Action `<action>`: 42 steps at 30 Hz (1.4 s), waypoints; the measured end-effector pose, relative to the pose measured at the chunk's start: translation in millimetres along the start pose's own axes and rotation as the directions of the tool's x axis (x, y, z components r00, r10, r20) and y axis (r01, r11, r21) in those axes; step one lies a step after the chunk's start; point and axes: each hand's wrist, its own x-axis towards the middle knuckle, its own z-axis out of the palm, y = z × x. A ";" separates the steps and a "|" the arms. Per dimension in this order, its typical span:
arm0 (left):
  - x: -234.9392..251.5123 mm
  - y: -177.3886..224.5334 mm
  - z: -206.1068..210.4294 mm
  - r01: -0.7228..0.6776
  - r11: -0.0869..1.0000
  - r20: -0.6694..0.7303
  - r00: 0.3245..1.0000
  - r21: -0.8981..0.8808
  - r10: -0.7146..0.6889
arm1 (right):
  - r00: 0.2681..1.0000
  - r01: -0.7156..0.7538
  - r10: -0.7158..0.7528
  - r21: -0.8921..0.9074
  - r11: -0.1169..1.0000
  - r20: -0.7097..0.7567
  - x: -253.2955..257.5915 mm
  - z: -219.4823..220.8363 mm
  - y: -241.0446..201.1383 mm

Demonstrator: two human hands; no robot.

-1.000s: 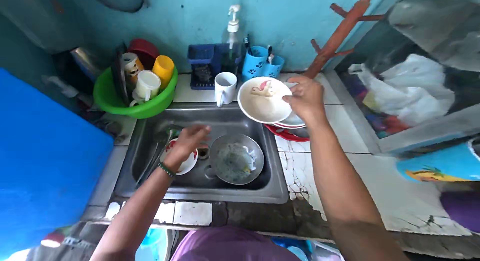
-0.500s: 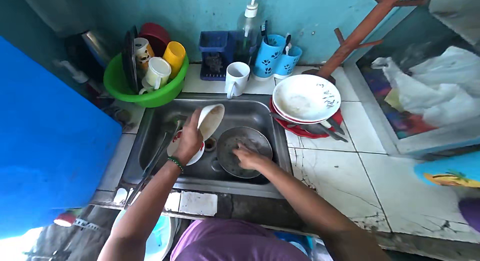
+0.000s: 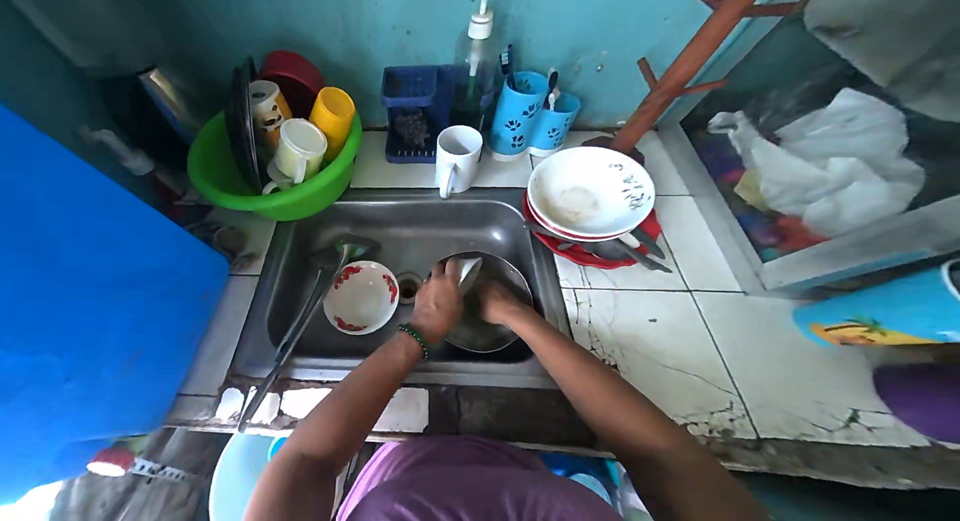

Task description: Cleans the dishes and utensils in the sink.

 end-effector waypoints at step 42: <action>-19.6 -5.3 -38.3 -0.126 0.936 0.021 0.990 -0.329 0.140 | 0.251 0.623 -0.657 -0.401 0.672 -0.711 -30.1 -32.1 -21.9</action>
